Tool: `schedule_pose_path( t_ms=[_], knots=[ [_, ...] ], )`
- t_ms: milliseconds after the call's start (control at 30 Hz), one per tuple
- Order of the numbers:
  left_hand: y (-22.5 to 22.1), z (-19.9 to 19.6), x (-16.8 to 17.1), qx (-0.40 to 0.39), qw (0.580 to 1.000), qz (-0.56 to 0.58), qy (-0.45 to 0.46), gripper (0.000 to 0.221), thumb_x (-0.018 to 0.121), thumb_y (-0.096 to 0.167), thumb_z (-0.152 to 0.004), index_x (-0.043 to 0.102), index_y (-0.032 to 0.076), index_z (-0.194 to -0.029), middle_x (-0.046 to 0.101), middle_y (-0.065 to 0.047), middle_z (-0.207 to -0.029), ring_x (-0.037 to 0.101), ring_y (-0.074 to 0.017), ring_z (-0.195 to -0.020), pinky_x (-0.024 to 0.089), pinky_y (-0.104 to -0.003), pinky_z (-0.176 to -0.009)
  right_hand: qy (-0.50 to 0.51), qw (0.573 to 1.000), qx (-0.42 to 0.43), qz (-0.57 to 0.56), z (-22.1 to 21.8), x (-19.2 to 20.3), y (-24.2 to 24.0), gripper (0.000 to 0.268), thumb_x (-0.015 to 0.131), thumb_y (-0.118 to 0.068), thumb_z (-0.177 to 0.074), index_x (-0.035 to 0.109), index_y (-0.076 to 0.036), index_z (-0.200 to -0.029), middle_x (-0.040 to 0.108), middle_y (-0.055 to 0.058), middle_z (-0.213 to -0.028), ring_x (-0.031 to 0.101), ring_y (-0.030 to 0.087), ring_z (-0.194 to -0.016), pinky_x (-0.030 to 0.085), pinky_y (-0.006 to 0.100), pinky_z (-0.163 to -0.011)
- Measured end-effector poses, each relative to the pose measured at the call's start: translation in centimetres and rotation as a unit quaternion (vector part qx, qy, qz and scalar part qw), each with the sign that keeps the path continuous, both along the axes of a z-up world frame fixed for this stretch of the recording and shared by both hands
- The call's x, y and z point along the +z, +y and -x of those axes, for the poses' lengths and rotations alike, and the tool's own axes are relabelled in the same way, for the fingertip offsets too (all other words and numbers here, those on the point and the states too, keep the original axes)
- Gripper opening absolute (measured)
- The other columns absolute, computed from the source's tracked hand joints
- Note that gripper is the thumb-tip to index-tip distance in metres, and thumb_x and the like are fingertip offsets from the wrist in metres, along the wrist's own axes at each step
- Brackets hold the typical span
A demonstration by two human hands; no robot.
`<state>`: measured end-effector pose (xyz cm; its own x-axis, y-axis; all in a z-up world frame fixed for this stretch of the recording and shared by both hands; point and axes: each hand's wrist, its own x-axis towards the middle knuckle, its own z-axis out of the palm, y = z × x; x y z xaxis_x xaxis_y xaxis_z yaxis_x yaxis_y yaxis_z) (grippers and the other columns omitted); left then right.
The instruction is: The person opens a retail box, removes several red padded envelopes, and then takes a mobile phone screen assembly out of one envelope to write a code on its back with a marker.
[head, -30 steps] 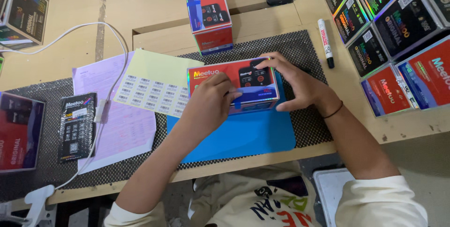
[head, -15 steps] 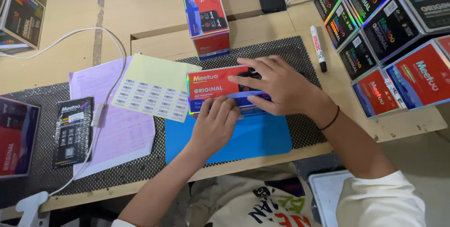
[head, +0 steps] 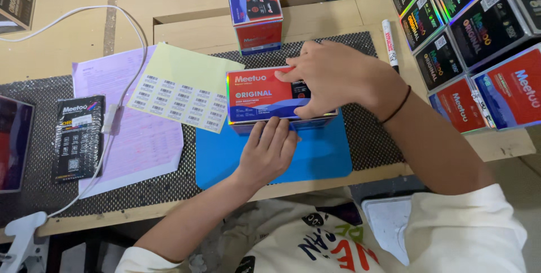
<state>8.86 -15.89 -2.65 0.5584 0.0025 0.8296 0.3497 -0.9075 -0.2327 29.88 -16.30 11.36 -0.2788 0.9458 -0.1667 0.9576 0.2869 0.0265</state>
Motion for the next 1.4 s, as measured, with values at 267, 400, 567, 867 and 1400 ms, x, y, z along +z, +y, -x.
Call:
schedule_pose_path(
  t_ms=[267, 400, 567, 867, 1400],
  knots=[
    [0.2, -0.5, 1.7, 0.017, 1.000, 0.002, -0.017, 0.012, 0.051, 0.021, -0.108, 0.049, 0.014, -0.099, 0.065, -0.010, -0.096, 0.065, -0.0239, -0.091, 0.050, -0.038, -0.085, -0.081, 0.990, -0.062, 0.099, 3.3, 1.6, 2.8, 0.058, 0.077, -0.067, -0.062, 0.080, -0.023, -0.099, 0.078, 0.004, -0.088, 0.074, 0.024, -0.089, 0.059, 0.040, -0.075],
    [-0.1, -0.7, 2.0, 0.006, 0.999, 0.031, -0.023, 0.013, 0.047, 0.020, -0.110, 0.048, 0.012, -0.099, 0.063, -0.011, -0.093, 0.065, -0.0262, -0.087, 0.051, -0.039, -0.078, -0.120, 0.986, -0.034, 0.113, 3.6, 0.6, 3.4, 0.050, 0.078, -0.069, -0.061, 0.078, -0.023, -0.079, 0.075, 0.001, -0.075, 0.075, 0.023, -0.074, 0.060, 0.039, -0.063],
    [-0.2, -0.3, 2.5, -0.006, 0.999, 0.036, -0.012, 0.009, 0.050, 0.013, -0.107, 0.047, 0.012, -0.099, 0.059, -0.013, -0.090, 0.064, -0.0277, -0.083, 0.054, -0.039, -0.077, -0.101, 0.978, -0.055, 0.176, 5.6, 2.5, 3.7, 0.035, 0.083, -0.048, -0.069, 0.077, -0.015, -0.078, 0.073, 0.005, -0.073, 0.073, 0.025, -0.070, 0.060, 0.040, -0.060],
    [0.3, -0.4, 2.5, -0.036, 0.998, 0.048, -0.026, 0.009, 0.050, 0.007, -0.106, 0.047, 0.010, -0.098, 0.056, -0.014, -0.086, 0.064, -0.0294, -0.079, 0.054, -0.040, -0.075, -0.128, 0.987, 0.016, 0.094, 5.1, 1.1, 4.1, 0.034, 0.083, -0.047, -0.062, 0.065, -0.018, -0.061, 0.064, 0.001, -0.057, 0.066, 0.021, -0.055, 0.055, 0.034, -0.051],
    [0.8, 1.0, -1.3, -0.155, 0.955, 0.253, -0.033, 0.039, 0.082, 0.003, -0.096, 0.047, 0.002, -0.113, 0.049, -0.016, -0.113, 0.054, -0.0340, -0.095, 0.051, -0.048, -0.082, 0.210, 0.974, -0.083, 0.000, -4.5, 5.7, 3.0, 0.064, 0.054, -0.054, -0.096, 0.067, -0.007, -0.137, 0.066, 0.010, -0.139, 0.061, 0.024, -0.120, 0.047, 0.039, -0.090]
  ],
)
